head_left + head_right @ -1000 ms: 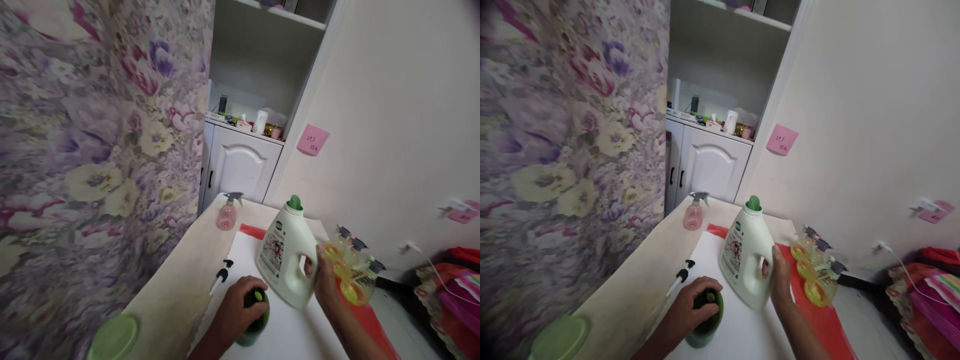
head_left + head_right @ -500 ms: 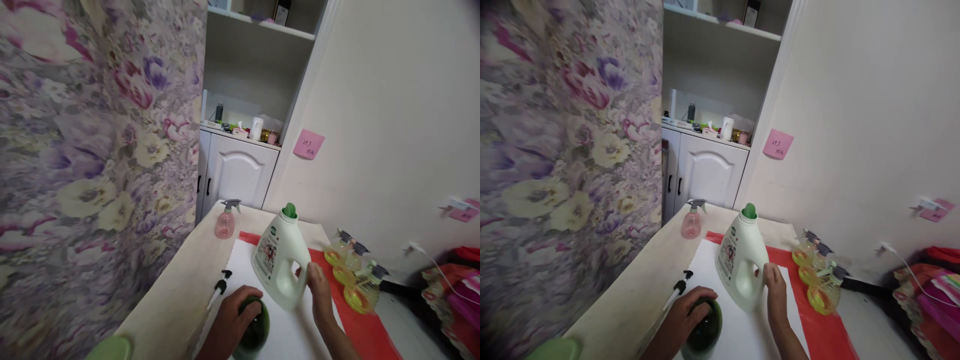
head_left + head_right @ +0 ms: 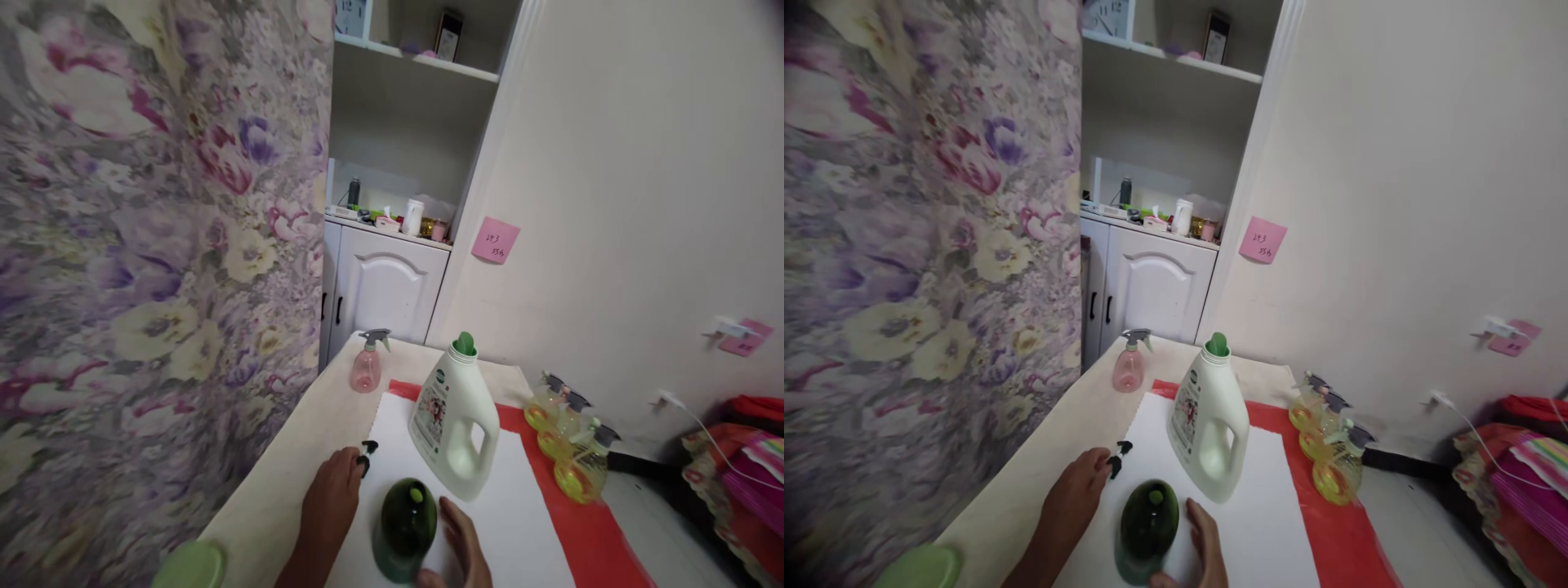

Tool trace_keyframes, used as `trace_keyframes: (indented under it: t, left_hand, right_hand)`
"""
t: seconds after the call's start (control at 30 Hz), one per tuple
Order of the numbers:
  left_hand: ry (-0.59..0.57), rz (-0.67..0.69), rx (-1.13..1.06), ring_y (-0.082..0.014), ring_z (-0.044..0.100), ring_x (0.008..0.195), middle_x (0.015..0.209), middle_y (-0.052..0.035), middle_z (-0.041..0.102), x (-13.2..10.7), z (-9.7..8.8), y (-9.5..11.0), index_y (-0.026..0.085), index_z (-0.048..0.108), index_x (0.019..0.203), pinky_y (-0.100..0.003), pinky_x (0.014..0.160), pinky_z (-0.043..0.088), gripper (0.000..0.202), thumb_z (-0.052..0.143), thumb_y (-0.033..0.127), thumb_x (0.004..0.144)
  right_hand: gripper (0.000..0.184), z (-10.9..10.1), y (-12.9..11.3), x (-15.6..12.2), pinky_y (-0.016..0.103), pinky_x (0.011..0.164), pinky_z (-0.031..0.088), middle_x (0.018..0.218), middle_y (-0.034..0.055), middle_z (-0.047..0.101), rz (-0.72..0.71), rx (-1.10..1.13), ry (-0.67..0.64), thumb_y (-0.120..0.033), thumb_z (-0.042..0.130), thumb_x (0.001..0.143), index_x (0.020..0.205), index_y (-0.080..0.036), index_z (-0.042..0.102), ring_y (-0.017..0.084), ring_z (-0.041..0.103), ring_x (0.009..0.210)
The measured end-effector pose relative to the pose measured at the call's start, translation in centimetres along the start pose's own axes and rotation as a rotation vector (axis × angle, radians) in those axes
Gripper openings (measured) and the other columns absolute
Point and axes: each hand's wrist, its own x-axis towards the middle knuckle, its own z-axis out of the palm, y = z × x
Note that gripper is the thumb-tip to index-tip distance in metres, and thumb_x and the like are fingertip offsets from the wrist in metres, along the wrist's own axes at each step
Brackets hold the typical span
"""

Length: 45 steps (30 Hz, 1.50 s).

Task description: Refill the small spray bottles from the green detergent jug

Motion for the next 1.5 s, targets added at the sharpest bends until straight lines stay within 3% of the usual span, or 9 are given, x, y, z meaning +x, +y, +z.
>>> trace_keyframes:
  t: [0.1, 0.27, 0.57, 0.77, 0.83, 0.93, 1.03, 1.23, 1.5]
  left_hand:
    - [-0.038, -0.025, 0.189, -0.0304, 0.061, 0.103, 0.108, -0.0152, 0.068, -0.3, 0.6, -0.3, 0.016, 0.064, 0.102, -0.040, 0.087, 0.044, 0.025, 0.050, 0.017, 0.082]
    - [-0.065, -0.024, 0.353, -0.0282, 0.062, 0.101, 0.105, -0.0138, 0.067, 0.4, 1.8, 0.0, 0.016, 0.064, 0.098, -0.035, 0.082, 0.044, 0.018, 0.052, 0.019, 0.085]
    - [-0.009, -0.072, 0.219, -0.0296, 0.066, 0.093, 0.106, -0.0146, 0.067, 0.8, 2.0, 0.7, 0.017, 0.063, 0.096, -0.038, 0.078, 0.046, 0.020, 0.047, 0.025, 0.087]
    - [0.046, -0.042, -0.228, -0.0205, 0.066, 0.081, 0.088, -0.0055, 0.070, 0.5, -1.5, 1.8, 0.018, 0.060, 0.105, -0.031, 0.075, 0.050, 0.035, 0.043, 0.045, 0.089]
    - [0.080, -0.042, -0.569, -0.0173, 0.065, 0.075, 0.085, -0.0027, 0.069, 0.1, -2.5, 2.6, 0.019, 0.057, 0.113, -0.027, 0.070, 0.051, 0.042, 0.048, 0.051, 0.087]
    - [0.108, -0.055, -1.329, -0.0135, 0.062, 0.078, 0.095, -0.0013, 0.068, -0.9, -3.5, 4.6, 0.023, 0.062, 0.107, -0.024, 0.074, 0.051, 0.041, 0.073, 0.044, 0.073]
    - [0.073, 0.013, -1.645, -0.0125, 0.061, 0.083, 0.098, 0.0002, 0.064, -2.2, -4.0, 6.7, 0.025, 0.065, 0.101, -0.024, 0.081, 0.052, 0.036, 0.079, 0.035, 0.069]
    - [0.004, 0.080, -1.599, -0.0131, 0.060, 0.081, 0.093, 0.0013, 0.064, -3.7, -3.3, 9.3, 0.026, 0.064, 0.099, -0.024, 0.076, 0.052, 0.028, 0.074, 0.034, 0.073]
    - [-0.156, -0.002, -1.122, -0.0212, 0.067, 0.092, 0.093, -0.0029, 0.072, -3.5, -0.6, 8.9, 0.023, 0.059, 0.100, -0.033, 0.085, 0.051, 0.031, 0.067, 0.029, 0.071]
  right_hand:
    - [0.092, 1.8, 0.3, 0.4, 0.041, 0.112, 0.040, 0.137, 0.0115, 0.059, -0.022, 0.068, -0.086, -0.044, 0.078, 0.049, 0.132, -0.019, 0.049, 0.035, 0.049, 0.132]
    - [0.091, 3.0, 0.8, 0.3, 0.043, 0.112, 0.039, 0.138, 0.0112, 0.058, -0.071, 0.066, -0.096, -0.044, 0.073, 0.052, 0.135, -0.020, 0.043, 0.036, 0.049, 0.131]
    - [0.092, 3.0, 0.1, 0.5, 0.043, 0.112, 0.039, 0.139, 0.0100, 0.058, -0.089, 0.035, -0.120, -0.047, 0.073, 0.054, 0.137, -0.020, 0.044, 0.035, 0.048, 0.132]
    - [0.088, 2.6, -0.2, 0.5, 0.041, 0.111, 0.040, 0.134, 0.0129, 0.062, -0.075, -0.054, -0.087, -0.033, 0.072, 0.051, 0.133, -0.014, 0.049, 0.034, 0.053, 0.128]
    - [0.085, 2.6, -0.5, 0.4, 0.041, 0.112, 0.039, 0.134, 0.0116, 0.063, -0.065, -0.096, -0.065, -0.027, 0.071, 0.050, 0.131, -0.015, 0.050, 0.033, 0.054, 0.128]
    - [0.084, 2.6, -0.8, 0.3, 0.042, 0.112, 0.039, 0.133, 0.0092, 0.063, -0.051, -0.124, -0.049, -0.019, 0.071, 0.049, 0.131, -0.019, 0.051, 0.032, 0.055, 0.127]
    - [0.086, 2.4, -0.9, 0.3, 0.045, 0.113, 0.038, 0.135, 0.0092, 0.062, -0.054, -0.140, -0.057, -0.014, 0.071, 0.049, 0.132, -0.020, 0.050, 0.032, 0.054, 0.128]
    - [0.086, 1.9, -1.7, 0.5, 0.044, 0.114, 0.038, 0.139, 0.0089, 0.058, -0.040, -0.145, -0.165, -0.013, 0.074, 0.054, 0.136, -0.020, 0.047, 0.031, 0.051, 0.131]
    - [0.086, 1.9, -3.0, 0.5, 0.041, 0.111, 0.042, 0.138, 0.0068, 0.060, -0.044, -0.108, -0.163, -0.015, 0.075, 0.054, 0.135, -0.022, 0.048, 0.030, 0.053, 0.130]
